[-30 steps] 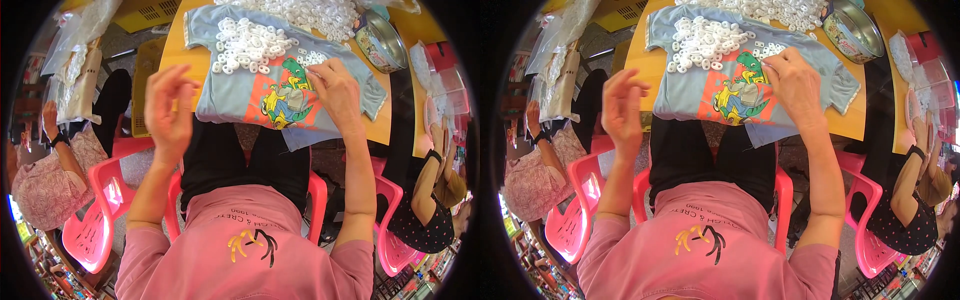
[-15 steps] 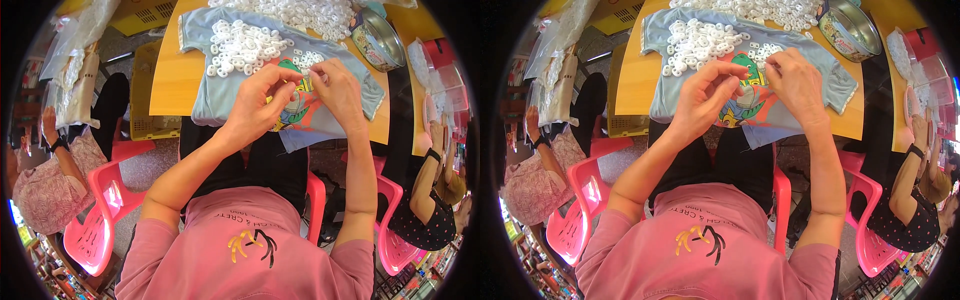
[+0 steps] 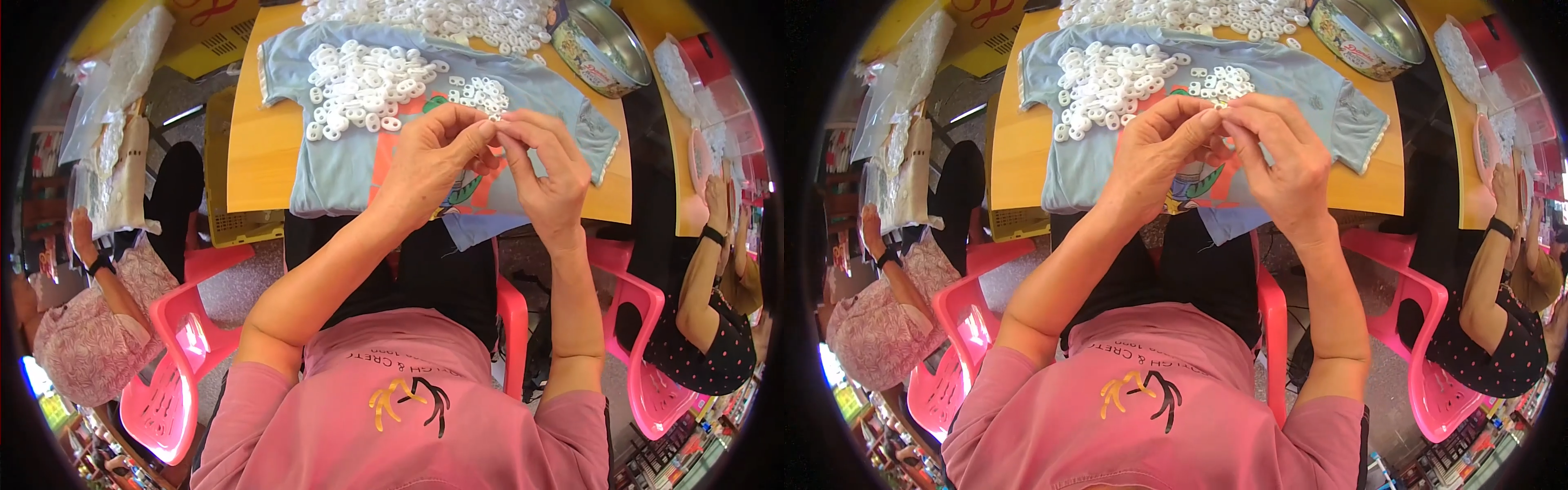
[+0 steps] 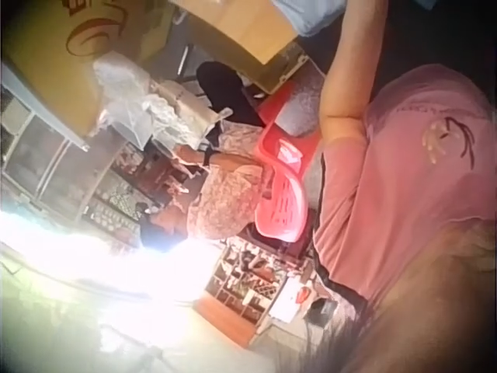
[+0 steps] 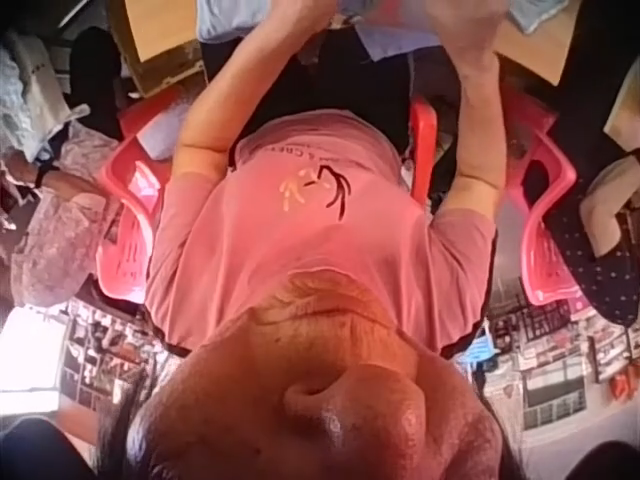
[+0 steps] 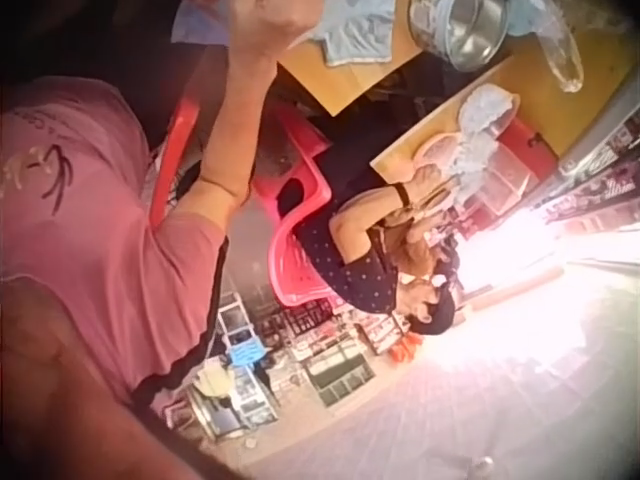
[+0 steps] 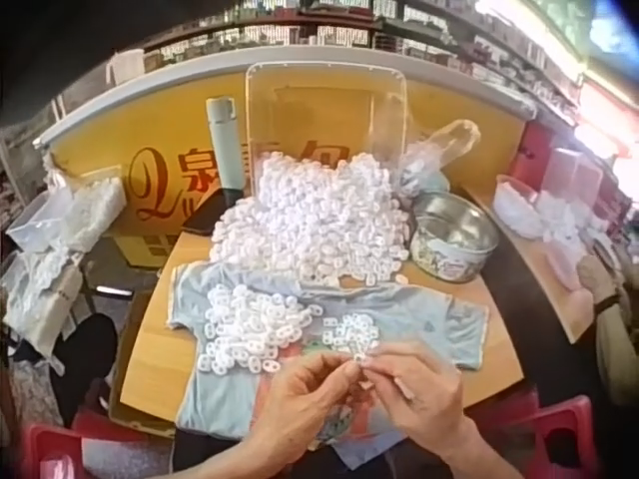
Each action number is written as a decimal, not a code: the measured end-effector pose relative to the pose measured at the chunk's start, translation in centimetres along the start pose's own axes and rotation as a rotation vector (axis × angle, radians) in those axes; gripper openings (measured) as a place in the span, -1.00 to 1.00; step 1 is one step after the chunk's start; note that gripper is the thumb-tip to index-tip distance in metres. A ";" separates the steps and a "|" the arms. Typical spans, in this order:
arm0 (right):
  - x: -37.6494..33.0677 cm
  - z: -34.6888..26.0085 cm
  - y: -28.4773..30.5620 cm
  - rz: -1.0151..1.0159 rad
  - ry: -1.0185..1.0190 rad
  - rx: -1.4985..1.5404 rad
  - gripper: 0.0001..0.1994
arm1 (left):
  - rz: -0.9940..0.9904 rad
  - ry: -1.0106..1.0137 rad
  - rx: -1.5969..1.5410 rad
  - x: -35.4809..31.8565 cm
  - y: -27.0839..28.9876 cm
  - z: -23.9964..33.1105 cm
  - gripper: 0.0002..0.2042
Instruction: Sorting and arranging white plastic rings on a garment at a workstation.
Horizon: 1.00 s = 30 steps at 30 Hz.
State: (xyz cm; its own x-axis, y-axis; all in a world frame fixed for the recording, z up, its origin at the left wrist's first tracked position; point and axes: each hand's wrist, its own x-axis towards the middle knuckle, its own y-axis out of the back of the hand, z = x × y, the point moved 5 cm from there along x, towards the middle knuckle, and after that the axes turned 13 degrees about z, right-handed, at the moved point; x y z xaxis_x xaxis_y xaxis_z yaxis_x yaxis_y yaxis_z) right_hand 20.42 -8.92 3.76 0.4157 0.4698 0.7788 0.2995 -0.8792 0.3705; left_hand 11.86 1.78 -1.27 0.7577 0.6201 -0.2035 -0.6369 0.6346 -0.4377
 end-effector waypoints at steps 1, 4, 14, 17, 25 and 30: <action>-0.2 0.0 0.2 0.011 -0.100 0.063 -0.84 | -0.011 0.005 0.002 -0.1 -0.2 0.0 -0.77; -0.7 0.4 0.8 0.055 -0.272 0.144 -0.85 | 0.003 -0.104 0.143 -0.3 -1.0 0.2 -0.80; -2.2 1.0 3.0 0.037 -0.357 0.013 -0.89 | -0.072 -0.071 0.255 -0.8 -2.1 -1.4 -0.87; -1.5 3.3 4.9 -0.002 -0.385 -0.100 -0.90 | -0.054 -0.030 0.278 -0.8 -2.0 -1.7 -0.88; 0.5 8.1 6.4 -0.120 -0.317 -0.426 -0.86 | -0.116 -0.029 0.313 -0.6 -1.6 -1.9 -0.87; 1.3 8.1 5.1 -0.290 -0.105 -0.573 -0.85 | -0.113 -0.017 0.283 -0.5 -1.5 -1.9 -0.88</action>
State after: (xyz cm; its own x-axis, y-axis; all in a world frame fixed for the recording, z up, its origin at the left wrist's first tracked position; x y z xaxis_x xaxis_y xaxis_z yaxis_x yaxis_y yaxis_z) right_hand 29.43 -12.09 2.60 0.4777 0.6738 0.5638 -0.0814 -0.6050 0.7920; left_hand 12.73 -0.35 -2.15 0.8251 0.5441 -0.1520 -0.5647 0.8020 -0.1947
